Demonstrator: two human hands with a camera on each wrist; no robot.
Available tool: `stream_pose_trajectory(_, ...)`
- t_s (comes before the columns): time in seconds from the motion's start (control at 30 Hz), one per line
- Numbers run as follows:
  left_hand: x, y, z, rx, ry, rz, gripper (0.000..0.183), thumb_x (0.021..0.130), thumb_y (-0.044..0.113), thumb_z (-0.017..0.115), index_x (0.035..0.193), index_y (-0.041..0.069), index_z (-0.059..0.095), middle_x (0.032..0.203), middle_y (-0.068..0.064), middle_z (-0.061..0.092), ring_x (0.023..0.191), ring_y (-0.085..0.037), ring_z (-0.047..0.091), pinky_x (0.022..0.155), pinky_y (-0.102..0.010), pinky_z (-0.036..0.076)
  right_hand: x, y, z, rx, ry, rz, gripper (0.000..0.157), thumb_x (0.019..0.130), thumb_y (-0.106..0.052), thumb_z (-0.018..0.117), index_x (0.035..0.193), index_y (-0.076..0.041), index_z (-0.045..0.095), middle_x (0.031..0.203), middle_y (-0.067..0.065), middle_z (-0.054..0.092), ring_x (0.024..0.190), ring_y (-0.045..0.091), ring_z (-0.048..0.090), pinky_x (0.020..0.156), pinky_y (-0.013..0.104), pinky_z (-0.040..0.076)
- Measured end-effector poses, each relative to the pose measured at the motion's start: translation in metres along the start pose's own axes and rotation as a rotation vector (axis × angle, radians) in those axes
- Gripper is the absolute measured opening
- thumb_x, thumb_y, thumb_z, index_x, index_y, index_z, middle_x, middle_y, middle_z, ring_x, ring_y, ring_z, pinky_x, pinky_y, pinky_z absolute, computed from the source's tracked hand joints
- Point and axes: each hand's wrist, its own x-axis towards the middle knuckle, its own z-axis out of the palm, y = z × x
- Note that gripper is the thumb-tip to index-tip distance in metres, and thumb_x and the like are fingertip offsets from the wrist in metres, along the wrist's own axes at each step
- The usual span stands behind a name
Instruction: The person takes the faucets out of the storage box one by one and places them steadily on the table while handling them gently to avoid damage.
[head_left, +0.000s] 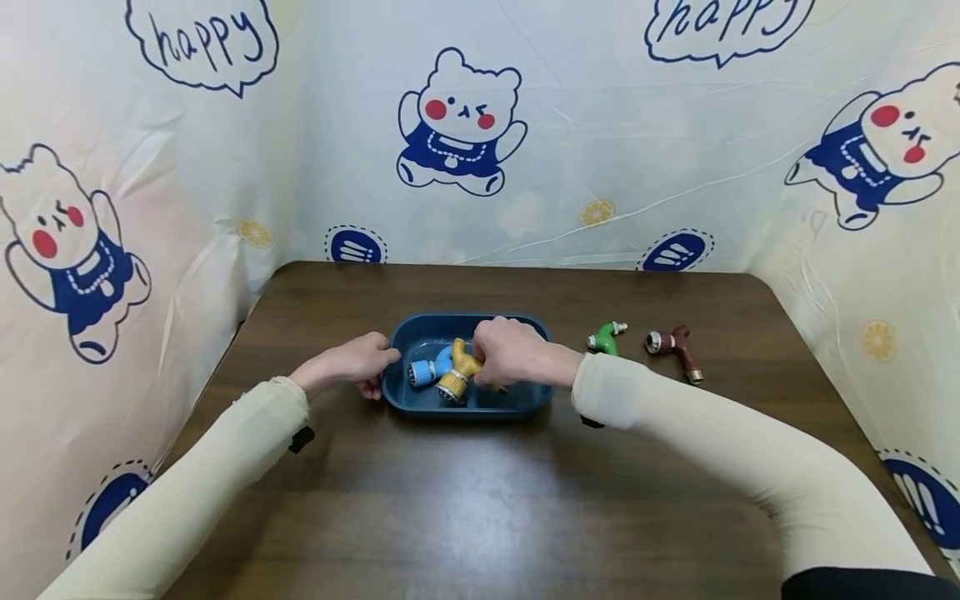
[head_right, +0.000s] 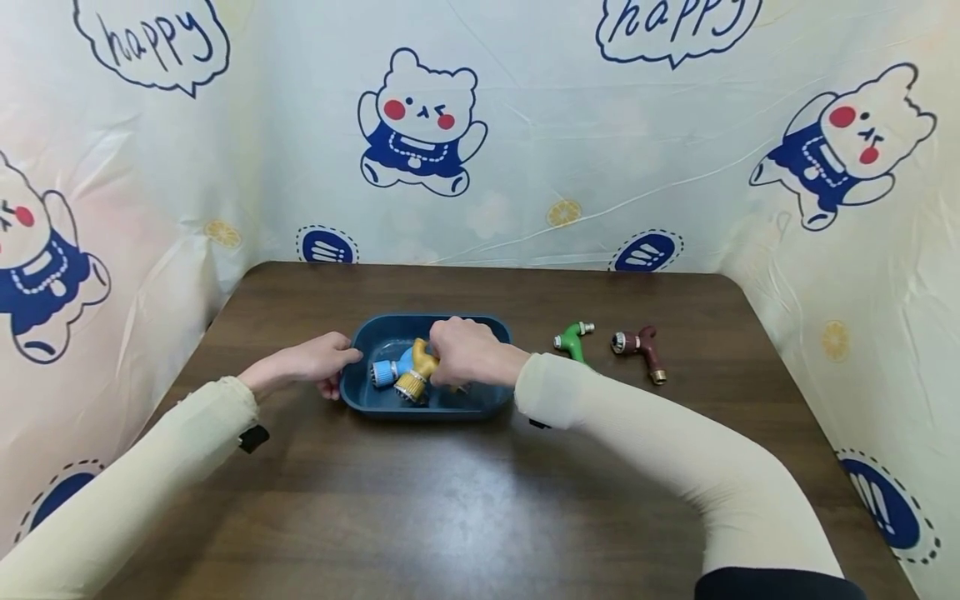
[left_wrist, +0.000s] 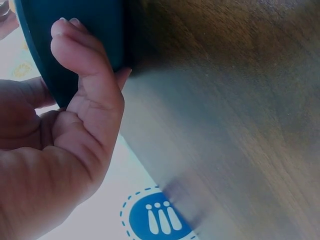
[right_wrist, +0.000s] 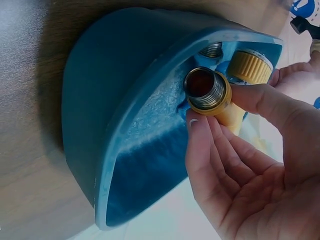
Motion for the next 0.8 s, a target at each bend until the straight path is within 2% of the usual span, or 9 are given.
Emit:
stream_pose_trajectory(0.27,-0.001,-0.001,0.0,-0.009,0.0,0.018,0.026,0.112,0.011,0.039,0.103,-0.009,0.054,0.069,-0.012,0.063,0.054,-0.014,0.064,0.055,-0.028,0.06,-0.006,0.003,-0.003,-0.019,0.02,-0.01,0.021,0.091,-0.023,0.083,0.074,-0.014,0.073,0.065,-0.003,0.067,0.053,0.012,0.064,0.05,0.025,0.054)
stream_pose_trajectory(0.5,0.002,-0.003,0.002,0.012,0.012,0.028,0.027,0.111,0.011,0.04,0.099,-0.008,0.055,0.069,-0.011,0.063,0.054,-0.014,0.065,0.055,-0.028,0.06,-0.009,0.006,-0.006,0.02,0.012,0.01,0.018,0.092,-0.023,0.083,0.081,-0.013,0.074,0.073,0.0,0.069,0.057,0.014,0.066,0.053,0.026,0.056)
stream_pose_trajectory(0.8,0.003,-0.004,0.002,0.046,0.031,0.04,0.028,0.11,0.009,0.04,0.093,-0.007,0.056,0.065,-0.01,0.062,0.052,-0.014,0.064,0.053,-0.028,0.059,-0.013,0.006,-0.009,0.015,0.015,0.024,0.017,0.091,-0.024,0.085,0.081,-0.013,0.075,0.073,-0.001,0.069,0.059,0.014,0.065,0.053,0.027,0.056)
